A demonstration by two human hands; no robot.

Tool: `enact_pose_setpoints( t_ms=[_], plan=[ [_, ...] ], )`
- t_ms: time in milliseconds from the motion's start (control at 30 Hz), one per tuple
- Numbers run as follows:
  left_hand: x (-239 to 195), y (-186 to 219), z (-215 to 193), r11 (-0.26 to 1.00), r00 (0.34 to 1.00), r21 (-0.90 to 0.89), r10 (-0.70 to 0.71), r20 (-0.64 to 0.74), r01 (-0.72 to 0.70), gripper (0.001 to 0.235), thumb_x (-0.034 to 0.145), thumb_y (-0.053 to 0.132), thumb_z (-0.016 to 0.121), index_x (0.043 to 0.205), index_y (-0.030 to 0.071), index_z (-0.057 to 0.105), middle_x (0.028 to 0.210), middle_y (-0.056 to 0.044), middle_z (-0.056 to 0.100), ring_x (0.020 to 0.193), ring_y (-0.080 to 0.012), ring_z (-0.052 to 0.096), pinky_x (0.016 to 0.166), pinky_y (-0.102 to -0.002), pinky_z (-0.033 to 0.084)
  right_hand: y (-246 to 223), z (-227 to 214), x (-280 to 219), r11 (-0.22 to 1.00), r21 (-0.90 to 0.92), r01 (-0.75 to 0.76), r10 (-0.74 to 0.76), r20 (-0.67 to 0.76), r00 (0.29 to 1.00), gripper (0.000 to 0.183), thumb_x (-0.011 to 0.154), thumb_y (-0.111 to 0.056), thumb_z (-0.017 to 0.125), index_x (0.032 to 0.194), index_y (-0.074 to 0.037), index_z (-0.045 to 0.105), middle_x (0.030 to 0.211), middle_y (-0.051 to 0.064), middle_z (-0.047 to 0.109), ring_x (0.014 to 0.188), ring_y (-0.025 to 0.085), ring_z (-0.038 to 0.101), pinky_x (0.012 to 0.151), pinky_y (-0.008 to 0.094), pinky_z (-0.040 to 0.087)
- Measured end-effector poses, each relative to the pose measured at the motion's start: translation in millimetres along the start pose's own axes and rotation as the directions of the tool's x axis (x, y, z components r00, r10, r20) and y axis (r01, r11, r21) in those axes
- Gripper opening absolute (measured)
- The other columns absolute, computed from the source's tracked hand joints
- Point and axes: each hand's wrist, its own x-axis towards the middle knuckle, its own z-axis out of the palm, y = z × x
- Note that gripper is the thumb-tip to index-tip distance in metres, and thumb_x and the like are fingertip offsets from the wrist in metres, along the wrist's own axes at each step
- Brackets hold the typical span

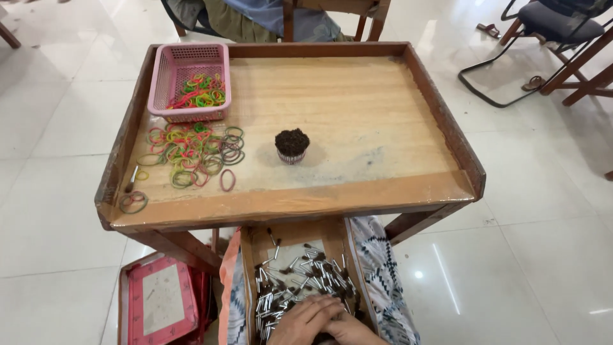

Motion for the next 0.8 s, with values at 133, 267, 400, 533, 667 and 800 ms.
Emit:
enact_pose_setpoints(
  t_ms=[133,267,400,533,667,800],
  plan=[
    [9,43,-64,0.984,0.998,-0.173,-0.053,-0.040,0.046,0.057,0.091,0.031,0.074,0.137,0.001,0.058,0.136,-0.019,0.064,0.127,-0.0371,0.060,0.107,-0.046,0.047,-81,23,0,0.991,0.117,-0.071,0.068,0.032,0.997,0.024,0.097,-0.012,0.068,0.120,-0.006,0.066,0.116,0.009,0.066,0.103,0.020,0.062,0.086,0.033,0.052],
    [-3,15,-103,0.859,0.822,-0.068,-0.507,-0.258,0.508,0.040,0.092,0.026,0.070,0.126,0.005,0.067,0.121,-0.016,0.071,0.106,-0.0343,0.070,0.091,-0.044,0.055,-133,37,-32,0.947,0.321,0.030,-0.036,0.015,0.999,0.015,0.097,-0.014,0.069,0.105,-0.002,0.068,0.091,0.007,0.070,0.085,0.018,0.067,0.079,0.034,0.058],
    [-7,-33,-116,0.785,0.734,0.083,-0.529,-0.425,0.614,0.022,0.093,0.012,0.066,0.112,0.003,0.070,0.104,-0.017,0.072,0.097,-0.0368,0.067,0.081,-0.047,0.055,-129,28,-28,0.906,0.423,0.012,0.054,-0.145,0.988,0.018,0.094,-0.018,0.070,0.101,-0.002,0.069,0.088,0.006,0.068,0.080,0.019,0.065,0.077,0.035,0.059],
    [15,-62,-90,0.672,0.886,0.579,-0.375,-0.273,0.463,0.012,0.080,0.009,0.070,0.092,0.007,0.069,0.088,-0.011,0.071,0.096,-0.0305,0.064,0.084,-0.044,0.050,-130,34,-25,0.861,0.508,0.004,0.075,-0.135,0.988,0.019,0.094,-0.019,0.074,0.099,-0.003,0.068,0.088,0.005,0.067,0.079,0.017,0.064,0.077,0.036,0.058],
    [19,-90,-64,0.507,0.929,0.794,-0.317,-0.192,0.337,0.015,0.078,0.015,0.072,0.092,0.011,0.068,0.086,-0.006,0.071,0.094,-0.0233,0.063,0.082,-0.038,0.044,-135,41,-14,0.897,0.440,0.048,0.008,-0.124,0.992,0.020,0.092,-0.017,0.076,0.105,-0.003,0.070,0.093,0.006,0.071,0.084,0.017,0.066,0.077,0.034,0.056],
    [23,-46,-86,0.718,0.890,0.527,-0.342,-0.301,0.454,0.015,0.080,0.016,0.075,0.092,0.012,0.068,0.086,-0.007,0.071,0.093,-0.0263,0.063,0.083,-0.043,0.044,-140,55,-3,0.908,0.419,0.010,0.063,-0.161,0.985,0.020,0.090,-0.016,0.077,0.108,-0.008,0.071,0.097,0.004,0.073,0.089,0.016,0.069,0.078,0.033,0.056]
  ],
)
